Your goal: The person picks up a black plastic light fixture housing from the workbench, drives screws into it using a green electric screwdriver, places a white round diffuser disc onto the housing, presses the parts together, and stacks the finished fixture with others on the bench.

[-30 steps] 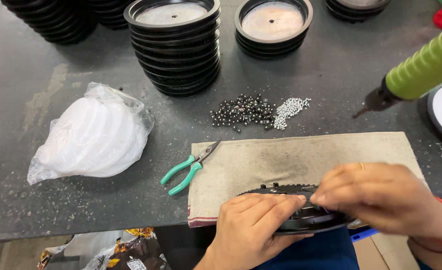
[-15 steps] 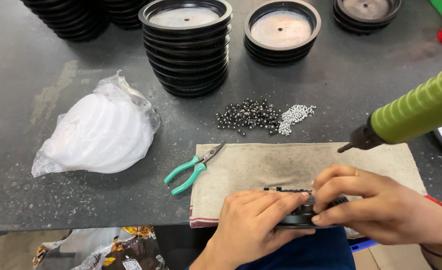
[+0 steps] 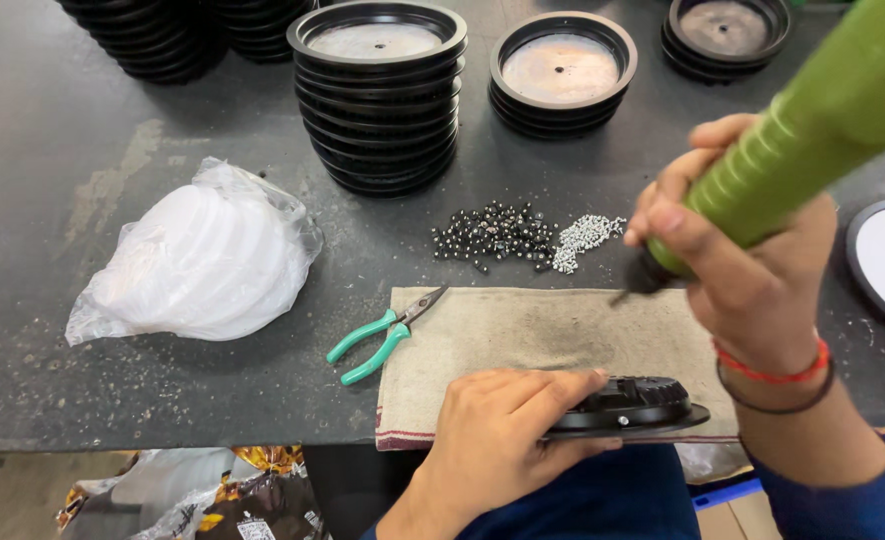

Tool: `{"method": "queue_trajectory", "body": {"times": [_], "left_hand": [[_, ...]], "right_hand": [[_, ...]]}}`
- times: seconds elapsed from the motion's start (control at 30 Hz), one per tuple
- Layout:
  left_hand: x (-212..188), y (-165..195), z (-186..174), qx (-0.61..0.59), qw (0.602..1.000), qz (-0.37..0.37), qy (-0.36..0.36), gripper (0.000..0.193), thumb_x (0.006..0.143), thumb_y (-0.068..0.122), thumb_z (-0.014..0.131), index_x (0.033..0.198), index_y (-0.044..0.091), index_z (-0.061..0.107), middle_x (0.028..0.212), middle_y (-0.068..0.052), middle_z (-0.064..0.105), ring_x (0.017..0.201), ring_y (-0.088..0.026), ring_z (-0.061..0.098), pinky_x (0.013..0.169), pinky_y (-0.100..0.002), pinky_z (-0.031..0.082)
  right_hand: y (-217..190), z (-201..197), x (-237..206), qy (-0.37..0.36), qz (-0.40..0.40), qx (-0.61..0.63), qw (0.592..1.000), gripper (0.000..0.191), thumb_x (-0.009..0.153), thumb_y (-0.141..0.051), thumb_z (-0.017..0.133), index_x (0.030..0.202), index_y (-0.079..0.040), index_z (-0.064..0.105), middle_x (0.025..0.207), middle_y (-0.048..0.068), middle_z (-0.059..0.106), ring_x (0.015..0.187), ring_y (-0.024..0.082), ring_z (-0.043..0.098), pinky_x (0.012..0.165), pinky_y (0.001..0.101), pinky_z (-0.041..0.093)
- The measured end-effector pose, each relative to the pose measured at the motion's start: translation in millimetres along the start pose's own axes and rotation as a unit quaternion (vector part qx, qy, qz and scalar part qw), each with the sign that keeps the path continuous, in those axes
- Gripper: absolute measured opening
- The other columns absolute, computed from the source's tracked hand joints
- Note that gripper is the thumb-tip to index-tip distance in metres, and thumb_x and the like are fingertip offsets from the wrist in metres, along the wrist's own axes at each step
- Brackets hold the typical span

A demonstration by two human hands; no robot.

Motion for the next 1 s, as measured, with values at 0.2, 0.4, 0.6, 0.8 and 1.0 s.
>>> {"method": "queue_trajectory", "body": {"times": [0.2,0.4,0.6,0.8,1.0], "left_hand": [[2.4,2.0,-2.0,0.003,1.000,-0.008,0.009,0.051,0.082,0.033,0.086,0.124,0.010,0.069,0.102,-0.004,0.076,0.081,-0.022,0.073,0.071,-0.034,0.057],[2.3,-0.6,1.3,-0.006,1.000,-0.021,-0.008,0.054,0.081,0.030,0.086,0.127,0.010,0.068,0.102,-0.003,0.075,0.080,-0.023,0.073,0.071,-0.035,0.057],[3.1,-0.3,1.7,-0.015,1.000,-0.023,-0.003,0.053,0.080,0.027,0.085,0.127,0.010,0.067,0.107,-0.004,0.076,0.084,-0.023,0.073,0.073,-0.034,0.058],[6.5,0.2,0.9,-0.016,1.000,-0.026,-0.009,0.054,0.079,0.026,0.085,0.128,0.010,0.067,0.106,-0.004,0.076,0.085,-0.023,0.074,0.073,-0.034,0.058],[10.1,-4.7,-0.6,-0.018,0.999,-0.033,-0.009,0.053,0.081,0.028,0.085,0.128,0.010,0.068,0.101,-0.003,0.076,0.083,-0.022,0.074,0.071,-0.034,0.057]], "right_hand": [[-11.2,-49.2,-30.4,-0.053,-0.064,0.184,0.979,0.012,0.095,-0.003,0.065,0.103,-0.005,0.056,0.101,0.002,0.056,0.075,0.017,0.057,0.072,0.0361,0.048],[8.2,-84.4,-89.7,-0.062,-0.095,0.229,0.967,0.011,0.094,-0.012,0.068,0.096,-0.007,0.058,0.097,-0.001,0.054,0.080,0.016,0.053,0.069,0.0349,0.044],[9.5,-91.8,-82.0,-0.166,-0.097,0.237,0.952,0.010,0.099,-0.018,0.061,0.100,-0.008,0.063,0.105,0.000,0.059,0.084,0.019,0.057,0.076,0.0425,0.049],[7.1,-90.4,-85.8,-0.139,-0.071,0.219,0.963,0.011,0.099,-0.020,0.062,0.102,-0.009,0.061,0.098,0.002,0.060,0.082,0.020,0.056,0.074,0.0431,0.049],[-15.4,-53.0,-58.7,-0.180,-0.053,0.182,0.965,0.010,0.099,-0.014,0.055,0.105,-0.010,0.061,0.093,0.003,0.064,0.083,0.020,0.061,0.077,0.0448,0.050]]}}
Point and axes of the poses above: each hand's wrist, its own x-axis towards the middle knuckle, its own z-axis out of the palm, y = z × x, the point moved 4 cm from there along x, towards the middle knuckle
